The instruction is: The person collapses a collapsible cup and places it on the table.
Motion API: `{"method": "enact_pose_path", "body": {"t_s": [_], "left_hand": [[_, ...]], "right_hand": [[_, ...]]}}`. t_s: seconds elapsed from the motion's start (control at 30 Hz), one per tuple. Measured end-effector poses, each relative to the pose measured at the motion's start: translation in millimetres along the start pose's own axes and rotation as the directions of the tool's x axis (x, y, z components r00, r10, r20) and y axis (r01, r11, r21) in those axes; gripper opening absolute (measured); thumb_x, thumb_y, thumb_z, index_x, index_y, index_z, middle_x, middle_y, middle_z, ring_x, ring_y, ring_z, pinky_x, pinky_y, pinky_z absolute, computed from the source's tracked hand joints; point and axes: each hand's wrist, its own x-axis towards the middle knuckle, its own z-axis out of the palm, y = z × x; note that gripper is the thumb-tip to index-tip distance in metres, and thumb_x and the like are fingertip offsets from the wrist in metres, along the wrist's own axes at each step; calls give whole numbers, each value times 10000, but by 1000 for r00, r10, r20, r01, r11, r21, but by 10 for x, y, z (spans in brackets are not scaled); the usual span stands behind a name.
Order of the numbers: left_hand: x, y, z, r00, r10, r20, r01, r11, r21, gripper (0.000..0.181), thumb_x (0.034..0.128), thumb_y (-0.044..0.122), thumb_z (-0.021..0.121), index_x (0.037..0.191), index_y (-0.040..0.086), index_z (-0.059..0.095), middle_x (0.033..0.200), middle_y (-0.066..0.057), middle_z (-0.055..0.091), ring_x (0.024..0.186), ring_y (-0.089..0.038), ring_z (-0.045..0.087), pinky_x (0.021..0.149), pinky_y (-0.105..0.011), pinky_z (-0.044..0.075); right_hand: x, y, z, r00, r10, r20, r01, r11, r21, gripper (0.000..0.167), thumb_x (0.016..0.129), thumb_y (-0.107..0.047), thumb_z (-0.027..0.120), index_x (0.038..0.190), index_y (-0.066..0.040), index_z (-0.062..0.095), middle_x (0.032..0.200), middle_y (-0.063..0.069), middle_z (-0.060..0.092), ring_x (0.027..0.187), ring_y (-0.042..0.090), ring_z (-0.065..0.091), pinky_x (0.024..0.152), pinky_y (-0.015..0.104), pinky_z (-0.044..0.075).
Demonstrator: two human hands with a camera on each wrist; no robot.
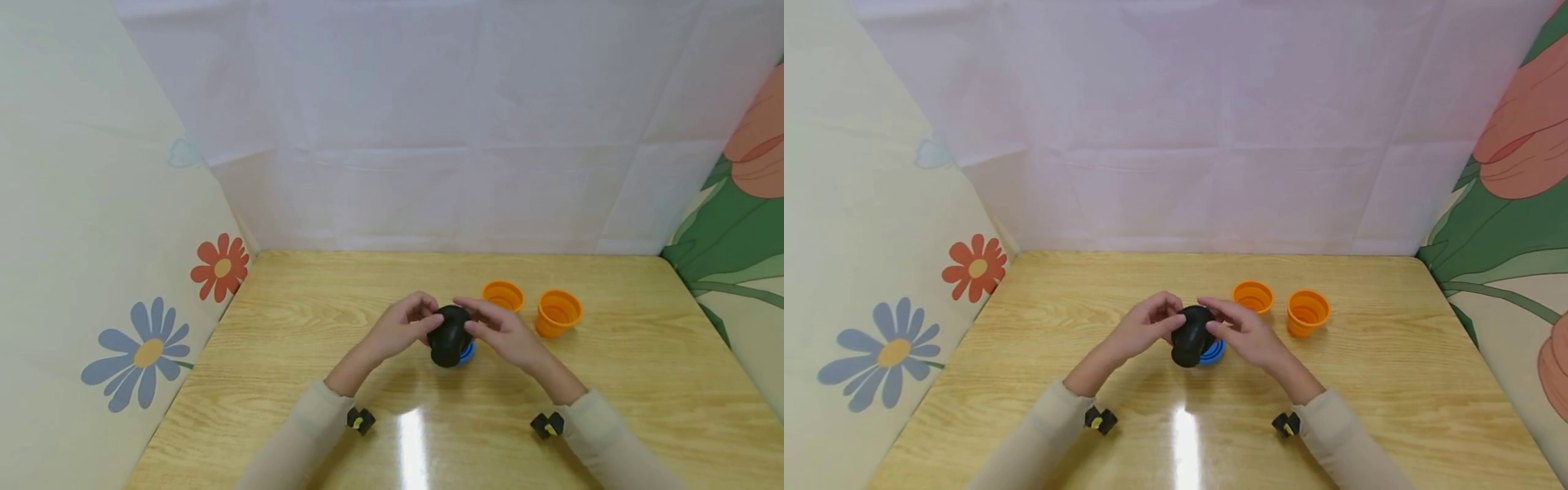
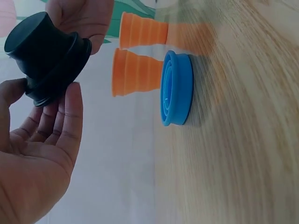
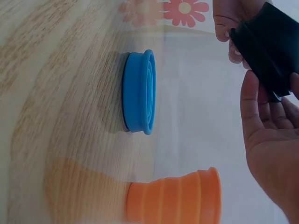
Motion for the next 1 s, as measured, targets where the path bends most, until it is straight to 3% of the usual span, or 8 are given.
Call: {"method": "enact_pose_path", "body": {"t_s": [0.1,0.27,0.63,0.83,1.0], "left_hand": [[15,2,9,1000,2,12,-3,999,50,234,1007,206,650,1165,42,602,912,-106,653,791,-186,656,725,-577,600],[33,20,24,1000,-17,18,15,996,83,271,1002,216,661,1201,41,609,874,-114,653,721,-203,683,709,-573,604],[51,29,74,999,-34,2,33,998,44,250,1020,210,629,1166,16,570,1046,-177,633,867,-226,707,713,-491,629],[45,51,90,998,-59,-9,60,996,72,275,1014,237,643,1167,11,610,1005,-143,651,863,-224,719,687,-440,635],[50,65,100,999,-49,-9,50,991,124,251,1010,211,648,1140,-4,640,931,-112,678,780,-190,715,685,-487,629]], "right_hand": [[11,-4,-1,1000,18,-4,-19,999,-45,427,1053,-124,551,1449,25,499,1347,239,589,1081,108,639,884,262,573],[30,16,4,994,65,-87,-72,994,-82,386,1033,-141,594,1376,35,559,1198,197,641,993,173,647,827,274,583],[31,48,29,967,208,-144,-210,978,6,431,1042,-263,591,1359,28,587,1268,237,646,964,212,693,832,388,612],[29,53,57,964,215,-157,-215,977,16,379,1030,-205,613,1316,44,610,1218,241,657,921,197,684,786,372,620],[23,68,87,970,151,-189,-161,986,-40,294,1003,-136,647,1230,51,651,1112,219,687,850,146,675,707,304,616]]}}
